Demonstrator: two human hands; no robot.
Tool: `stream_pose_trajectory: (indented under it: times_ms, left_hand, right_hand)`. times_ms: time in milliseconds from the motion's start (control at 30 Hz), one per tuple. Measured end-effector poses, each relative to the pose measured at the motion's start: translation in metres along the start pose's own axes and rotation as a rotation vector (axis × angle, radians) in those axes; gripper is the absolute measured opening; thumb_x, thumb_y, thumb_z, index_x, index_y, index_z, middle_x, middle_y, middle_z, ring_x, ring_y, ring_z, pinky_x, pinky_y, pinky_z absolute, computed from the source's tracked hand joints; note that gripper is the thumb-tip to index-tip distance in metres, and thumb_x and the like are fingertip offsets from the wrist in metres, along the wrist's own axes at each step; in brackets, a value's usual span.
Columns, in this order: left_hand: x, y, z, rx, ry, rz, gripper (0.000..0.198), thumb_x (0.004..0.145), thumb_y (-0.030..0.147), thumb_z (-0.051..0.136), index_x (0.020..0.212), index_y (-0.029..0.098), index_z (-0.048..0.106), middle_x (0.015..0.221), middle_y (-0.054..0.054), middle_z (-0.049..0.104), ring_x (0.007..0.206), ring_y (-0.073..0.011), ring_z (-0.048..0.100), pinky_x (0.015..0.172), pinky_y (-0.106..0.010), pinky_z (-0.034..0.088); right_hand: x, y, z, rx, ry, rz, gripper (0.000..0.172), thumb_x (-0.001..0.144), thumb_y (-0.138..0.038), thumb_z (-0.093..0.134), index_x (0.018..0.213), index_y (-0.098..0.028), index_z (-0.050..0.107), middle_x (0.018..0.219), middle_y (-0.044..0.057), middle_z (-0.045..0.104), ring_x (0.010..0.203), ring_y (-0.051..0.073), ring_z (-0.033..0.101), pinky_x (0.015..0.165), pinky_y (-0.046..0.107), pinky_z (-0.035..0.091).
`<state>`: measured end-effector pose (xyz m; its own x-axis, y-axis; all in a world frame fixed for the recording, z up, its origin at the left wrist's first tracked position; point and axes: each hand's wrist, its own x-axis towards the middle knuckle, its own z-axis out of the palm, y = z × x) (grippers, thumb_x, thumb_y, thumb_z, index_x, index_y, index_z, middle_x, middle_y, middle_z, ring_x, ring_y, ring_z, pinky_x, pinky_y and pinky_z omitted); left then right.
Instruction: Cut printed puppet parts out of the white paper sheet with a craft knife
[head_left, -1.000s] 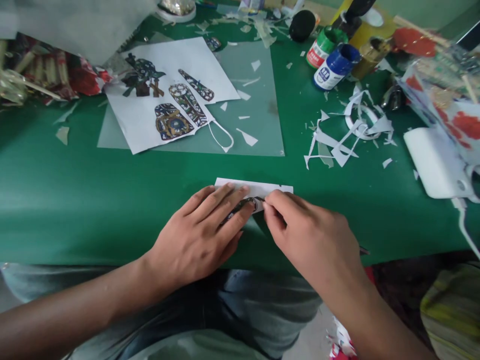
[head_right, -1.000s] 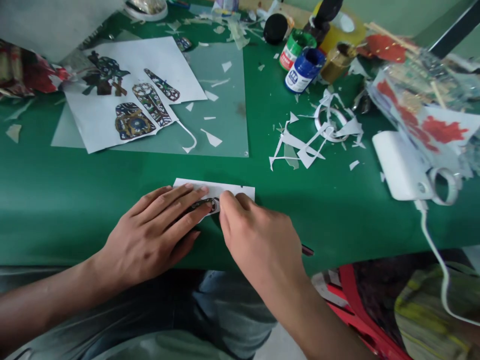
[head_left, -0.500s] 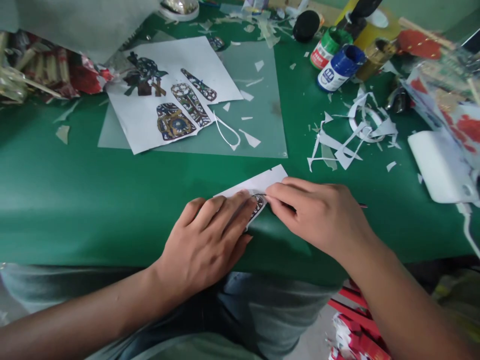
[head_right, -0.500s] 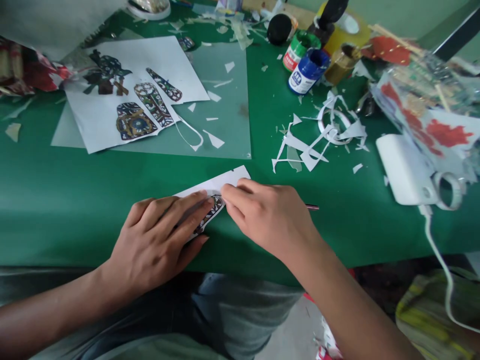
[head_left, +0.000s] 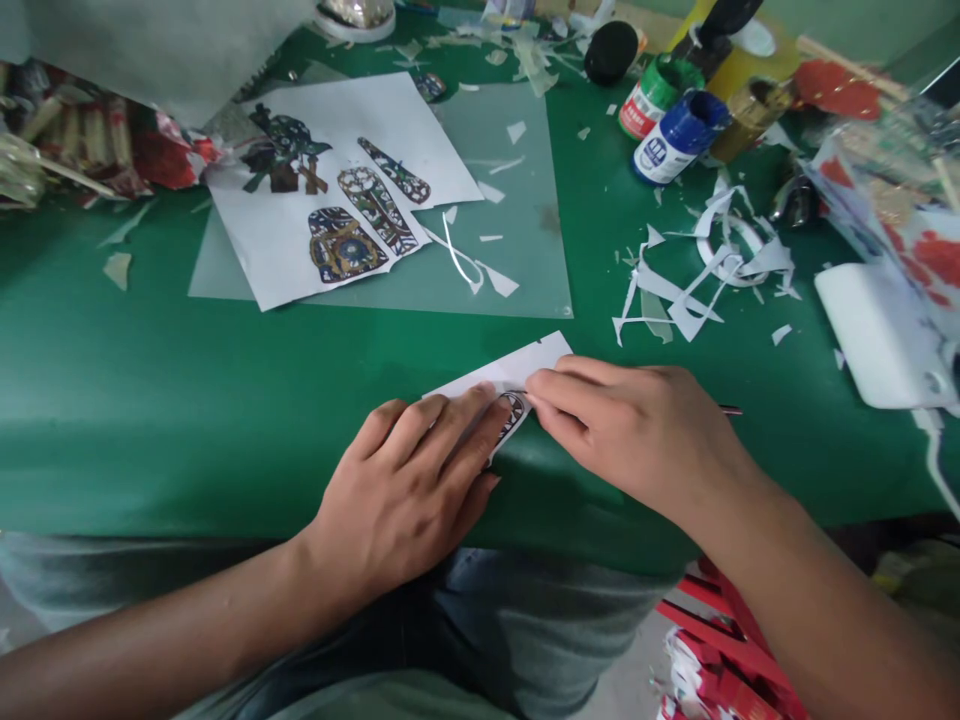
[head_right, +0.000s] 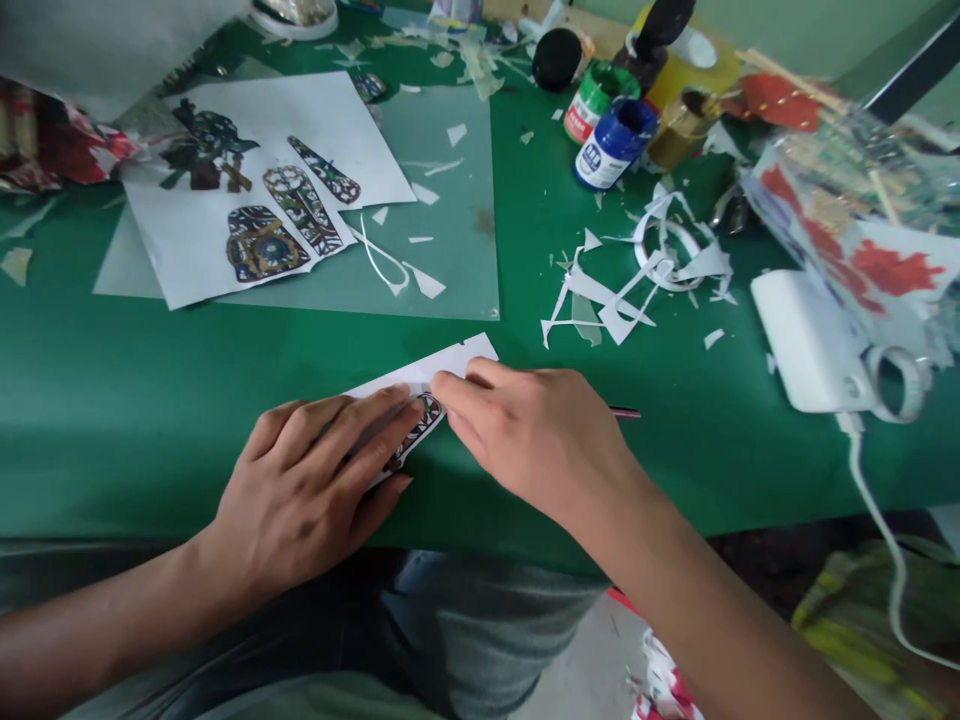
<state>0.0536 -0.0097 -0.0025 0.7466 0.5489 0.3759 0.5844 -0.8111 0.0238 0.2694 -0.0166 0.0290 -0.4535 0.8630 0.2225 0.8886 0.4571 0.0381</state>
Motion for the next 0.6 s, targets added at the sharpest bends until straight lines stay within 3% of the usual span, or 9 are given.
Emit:
stream_pose_trajectory:
  times_ms: [367,600]
  left_hand:
    - [0.0008,0.0001,-0.0009,-0.010,0.001,-0.003,0.038,0.094,0.032,0.051,0.128,0.018,0.060,0.129,-0.004,0.064,0.103,-0.0224,0.056,0.083,-0.037,0.041]
    - [0.0000,-0.0009,0.0010,-0.042,0.000,0.004,0.040,0.094,0.029,0.049,0.131,0.017,0.057,0.139,-0.003,0.057,0.120,-0.0223,0.053,0.097,-0.037,0.039]
  right_hand:
    - [0.0009,-0.0003,-0.0014,-0.017,-0.018,-0.027,0.020,0.094,-0.019,0.045,0.078,-0.021,0.057,0.063,-0.006,0.055,0.046,0.008,0.033,0.045,0.025,0.021]
    - [-0.0001,-0.0037,-0.0049,-0.039,-0.019,-0.019,0.024,0.094,-0.016,0.043,0.072,-0.021,0.053,0.054,-0.007,0.044,0.044,0.009,0.025,0.044,0.026,0.017]
